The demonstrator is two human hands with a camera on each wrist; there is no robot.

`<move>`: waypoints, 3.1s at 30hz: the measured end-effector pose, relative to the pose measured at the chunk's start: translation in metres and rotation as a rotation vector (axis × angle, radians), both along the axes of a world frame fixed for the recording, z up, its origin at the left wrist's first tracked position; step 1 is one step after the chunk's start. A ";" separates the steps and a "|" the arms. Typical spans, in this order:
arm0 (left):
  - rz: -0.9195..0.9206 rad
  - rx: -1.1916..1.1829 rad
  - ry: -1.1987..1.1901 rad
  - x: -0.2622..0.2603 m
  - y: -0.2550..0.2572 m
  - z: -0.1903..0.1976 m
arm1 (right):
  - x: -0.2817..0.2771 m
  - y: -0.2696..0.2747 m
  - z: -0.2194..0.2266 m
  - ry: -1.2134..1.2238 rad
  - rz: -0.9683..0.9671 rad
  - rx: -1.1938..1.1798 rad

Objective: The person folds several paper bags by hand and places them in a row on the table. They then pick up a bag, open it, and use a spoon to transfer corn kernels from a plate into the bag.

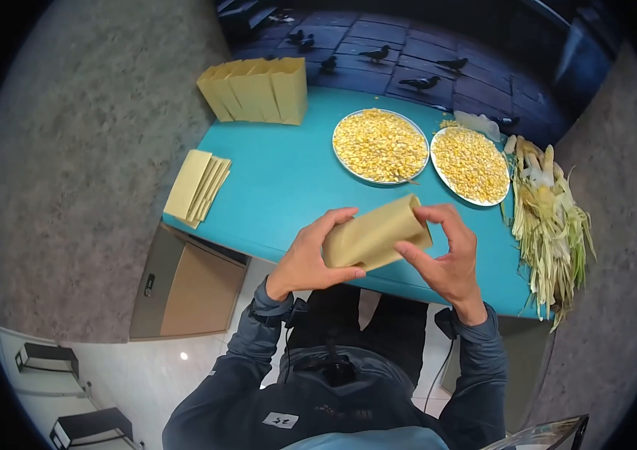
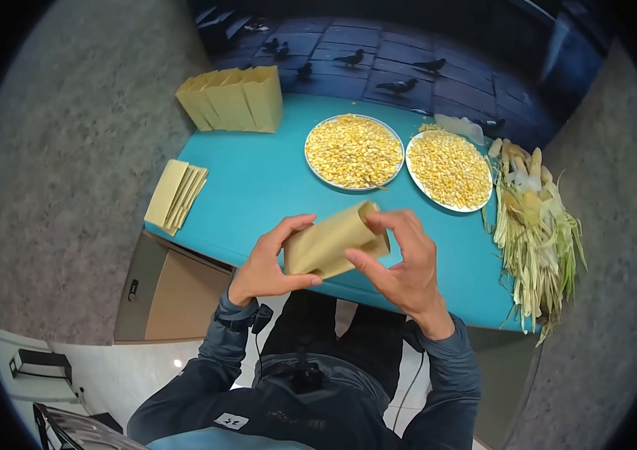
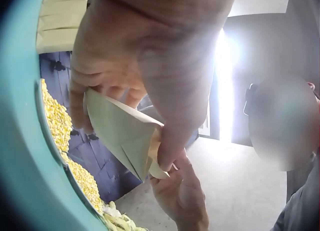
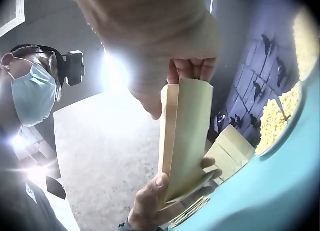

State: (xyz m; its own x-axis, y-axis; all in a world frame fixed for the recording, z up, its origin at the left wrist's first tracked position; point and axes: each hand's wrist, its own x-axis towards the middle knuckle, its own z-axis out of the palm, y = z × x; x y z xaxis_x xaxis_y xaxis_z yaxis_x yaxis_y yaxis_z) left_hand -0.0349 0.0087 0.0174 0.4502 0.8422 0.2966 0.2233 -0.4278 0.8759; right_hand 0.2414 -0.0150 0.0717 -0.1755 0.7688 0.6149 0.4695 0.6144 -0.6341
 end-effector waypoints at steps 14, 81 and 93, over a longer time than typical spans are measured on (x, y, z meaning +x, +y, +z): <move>-0.080 -0.318 -0.571 0.043 0.002 -0.016 | 0.044 -0.058 -0.056 0.563 0.064 -0.421; -0.230 -0.544 -0.553 0.010 0.022 -0.006 | 0.051 -0.048 -0.090 0.827 0.408 -0.817; -0.187 -0.456 -0.569 0.013 0.023 -0.024 | 0.059 -0.038 -0.073 0.189 0.465 -0.601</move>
State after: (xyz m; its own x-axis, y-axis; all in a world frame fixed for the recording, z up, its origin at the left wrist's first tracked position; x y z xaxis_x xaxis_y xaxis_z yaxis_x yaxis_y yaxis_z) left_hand -0.0222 0.0316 -0.0063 0.4791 0.8620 0.1657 -0.3572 0.0190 0.9338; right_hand 0.3005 -0.0529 -0.0011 -0.4951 0.8525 0.1676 0.0990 0.2470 -0.9639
